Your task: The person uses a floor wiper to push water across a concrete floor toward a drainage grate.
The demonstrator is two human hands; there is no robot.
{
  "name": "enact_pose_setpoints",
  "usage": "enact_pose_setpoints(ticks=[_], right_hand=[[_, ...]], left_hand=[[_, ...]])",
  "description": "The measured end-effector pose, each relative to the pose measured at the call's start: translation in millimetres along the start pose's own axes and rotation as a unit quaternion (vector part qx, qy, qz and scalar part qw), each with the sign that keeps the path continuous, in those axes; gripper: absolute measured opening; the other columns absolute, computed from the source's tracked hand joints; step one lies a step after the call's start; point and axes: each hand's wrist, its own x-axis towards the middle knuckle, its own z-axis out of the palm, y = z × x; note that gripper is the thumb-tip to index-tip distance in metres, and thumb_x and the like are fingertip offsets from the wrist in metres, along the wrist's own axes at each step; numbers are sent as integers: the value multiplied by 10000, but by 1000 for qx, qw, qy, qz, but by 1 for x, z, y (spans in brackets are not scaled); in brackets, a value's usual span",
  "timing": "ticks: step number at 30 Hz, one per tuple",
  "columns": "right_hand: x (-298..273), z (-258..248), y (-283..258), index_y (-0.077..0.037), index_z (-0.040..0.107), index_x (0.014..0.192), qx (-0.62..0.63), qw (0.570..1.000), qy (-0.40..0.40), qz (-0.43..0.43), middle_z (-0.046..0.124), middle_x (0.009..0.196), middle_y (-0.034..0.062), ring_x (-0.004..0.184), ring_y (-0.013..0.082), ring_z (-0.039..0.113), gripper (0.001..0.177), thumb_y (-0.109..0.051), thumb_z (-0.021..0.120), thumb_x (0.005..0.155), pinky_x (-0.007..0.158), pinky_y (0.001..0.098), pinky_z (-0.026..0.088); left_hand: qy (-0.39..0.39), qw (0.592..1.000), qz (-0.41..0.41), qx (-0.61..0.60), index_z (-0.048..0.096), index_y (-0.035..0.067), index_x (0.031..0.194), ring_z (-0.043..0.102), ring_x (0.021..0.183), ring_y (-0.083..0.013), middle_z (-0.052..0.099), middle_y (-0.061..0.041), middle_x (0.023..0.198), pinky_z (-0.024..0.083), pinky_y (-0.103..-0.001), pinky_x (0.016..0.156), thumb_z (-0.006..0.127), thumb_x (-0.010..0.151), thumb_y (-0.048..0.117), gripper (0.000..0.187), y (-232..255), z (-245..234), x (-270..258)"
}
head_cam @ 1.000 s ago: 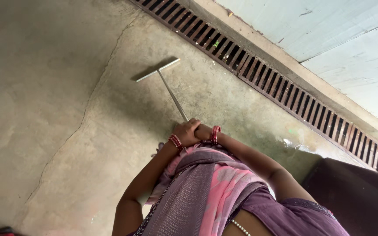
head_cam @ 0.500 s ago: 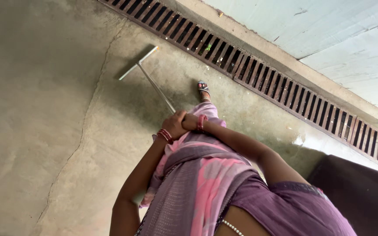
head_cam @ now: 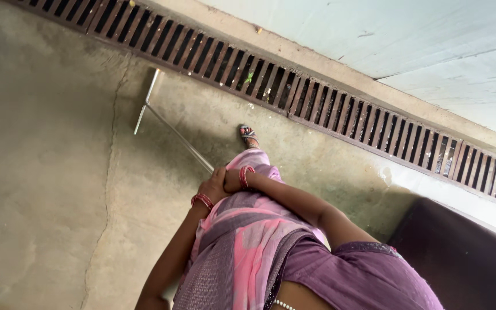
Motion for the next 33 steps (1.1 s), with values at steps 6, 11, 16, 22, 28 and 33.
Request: enact_pose_setpoints(ticks=[6,11,16,22,28,33], right_hand=[[-2,-35,9,-51,772,870,-79,993,-69,-54,747,912,204,893,366,707,252,-235,629,775,877,466,544],[6,-58,7,-60,784,905,-85,991,-103,-22,750,935,199,907,353,715,303,-283,611,793,888,459,542],[18,-73,6,-48,788,904,-40,995,-93,26,753,948,218,922,355,718,320,-294,608,808,895,454,542],[33,-79,5,-89,799,901,-141,980,-114,-83,751,895,158,851,342,723,229,-233,676,772,815,451,559],[69,-108,7,-104,817,878,-267,942,-106,-171,760,872,140,796,335,725,166,-156,704,769,741,440,573],[54,-123,18,-103,824,849,-307,906,-182,-229,753,871,113,772,316,724,177,-144,674,766,707,433,572]], left_hand=[[-58,994,-18,91,429,213,1356,627,1092,-484,595,-76,1375,501,-615,852,896,666,491,877,15,-13,40],[-120,991,-57,35,416,199,1380,693,1028,-409,611,-104,1382,564,-536,832,824,743,490,810,3,-20,66],[-128,988,-82,24,399,222,1409,693,1003,-412,632,-109,1325,566,-525,831,833,705,460,861,10,-40,80],[-91,992,-88,26,424,208,1358,688,1010,-409,633,-114,1325,570,-520,806,858,671,470,854,20,-62,86],[72,996,-45,13,470,128,1321,690,1017,-414,664,-189,1228,548,-528,858,867,648,516,872,25,-77,98],[19,990,-121,-73,504,166,1301,691,1020,-401,683,-165,1215,557,-506,854,823,730,579,773,40,-87,77]])
